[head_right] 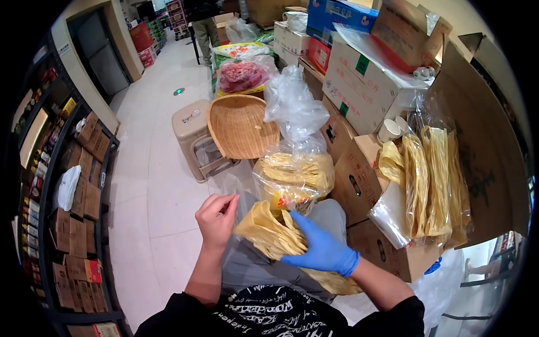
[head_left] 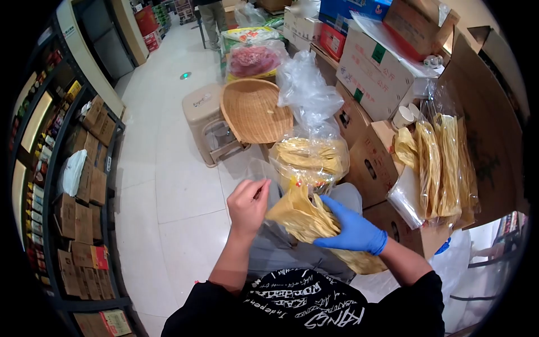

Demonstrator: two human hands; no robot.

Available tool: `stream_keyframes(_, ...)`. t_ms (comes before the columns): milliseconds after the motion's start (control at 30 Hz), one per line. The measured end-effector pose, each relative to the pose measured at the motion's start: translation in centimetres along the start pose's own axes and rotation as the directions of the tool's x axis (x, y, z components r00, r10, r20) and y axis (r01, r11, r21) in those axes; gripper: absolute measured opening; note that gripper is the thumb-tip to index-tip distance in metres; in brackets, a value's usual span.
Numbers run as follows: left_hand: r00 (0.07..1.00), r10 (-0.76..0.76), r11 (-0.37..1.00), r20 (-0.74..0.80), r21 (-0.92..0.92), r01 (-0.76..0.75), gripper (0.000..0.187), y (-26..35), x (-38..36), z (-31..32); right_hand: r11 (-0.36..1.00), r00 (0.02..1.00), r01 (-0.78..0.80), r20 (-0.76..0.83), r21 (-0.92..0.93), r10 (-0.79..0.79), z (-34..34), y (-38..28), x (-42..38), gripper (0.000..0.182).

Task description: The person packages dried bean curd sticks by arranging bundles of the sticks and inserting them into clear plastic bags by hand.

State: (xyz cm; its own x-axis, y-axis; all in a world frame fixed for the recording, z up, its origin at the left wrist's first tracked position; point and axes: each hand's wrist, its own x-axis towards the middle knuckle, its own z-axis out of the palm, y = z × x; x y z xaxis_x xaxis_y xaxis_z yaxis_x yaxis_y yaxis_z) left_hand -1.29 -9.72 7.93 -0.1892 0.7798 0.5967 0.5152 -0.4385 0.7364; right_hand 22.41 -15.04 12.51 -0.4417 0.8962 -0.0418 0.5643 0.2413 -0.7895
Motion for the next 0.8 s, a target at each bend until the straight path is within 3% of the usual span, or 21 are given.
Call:
stream_keyframes(67,1.000,0.026,1.000,-0.001,0.016,-0.026,0.007,0.0,0.0,0.1,0.996,0.961,-0.083,0.267,0.021,0.075,-1.3,0.8,-0.1,0.096)
stream_keyframes(133,0.996,0.069,0.998,0.049,0.007,-0.070,0.008,0.2,0.0,0.5,0.995,0.959,-0.096,0.267,-0.024,0.099,-2.1,0.8,-0.1,0.097)
stream_keyframes(200,0.993,0.086,0.996,0.075,-0.009,-0.085,0.007,0.2,-0.2,0.8,0.972,0.906,-0.171,0.363,-0.158,0.218,-3.4,-0.3,0.3,0.100)
stream_keyframes(333,0.988,0.104,0.994,0.113,-0.031,-0.101,0.007,0.5,-0.6,1.4,0.938,0.908,-0.176,0.319,-0.299,0.272,-5.0,-1.7,1.3,0.099)
stream_keyframes(500,0.974,0.155,0.988,0.167,-0.023,-0.153,0.007,-0.9,-0.9,1.9,0.964,0.906,-0.111,0.375,-0.240,0.197,-6.5,-2.1,1.8,0.099)
stream_keyframes(567,0.960,0.183,0.983,0.211,-0.013,-0.184,0.007,-1.2,-1.1,1.9,0.982,0.773,-0.118,0.608,-0.144,0.182,-6.4,-1.3,2.3,0.101)
stream_keyframes(633,0.887,0.319,0.944,0.335,-0.025,-0.330,0.015,-1.3,-1.0,1.9,0.977,0.723,-0.084,0.663,-0.194,0.194,-6.1,-0.4,3.1,0.101)
stream_keyframes(733,0.837,0.383,0.921,0.391,-0.087,-0.380,0.022,-1.0,-0.7,1.8,0.953,0.658,-0.025,0.712,-0.302,0.243,-6.2,-0.3,4.4,0.098)
stream_keyframes(800,0.857,0.379,0.925,0.349,-0.120,-0.361,0.020,-0.8,-0.6,2.0,0.969,0.552,-0.169,0.797,-0.181,0.245,-6.1,0.0,5.3,0.094)
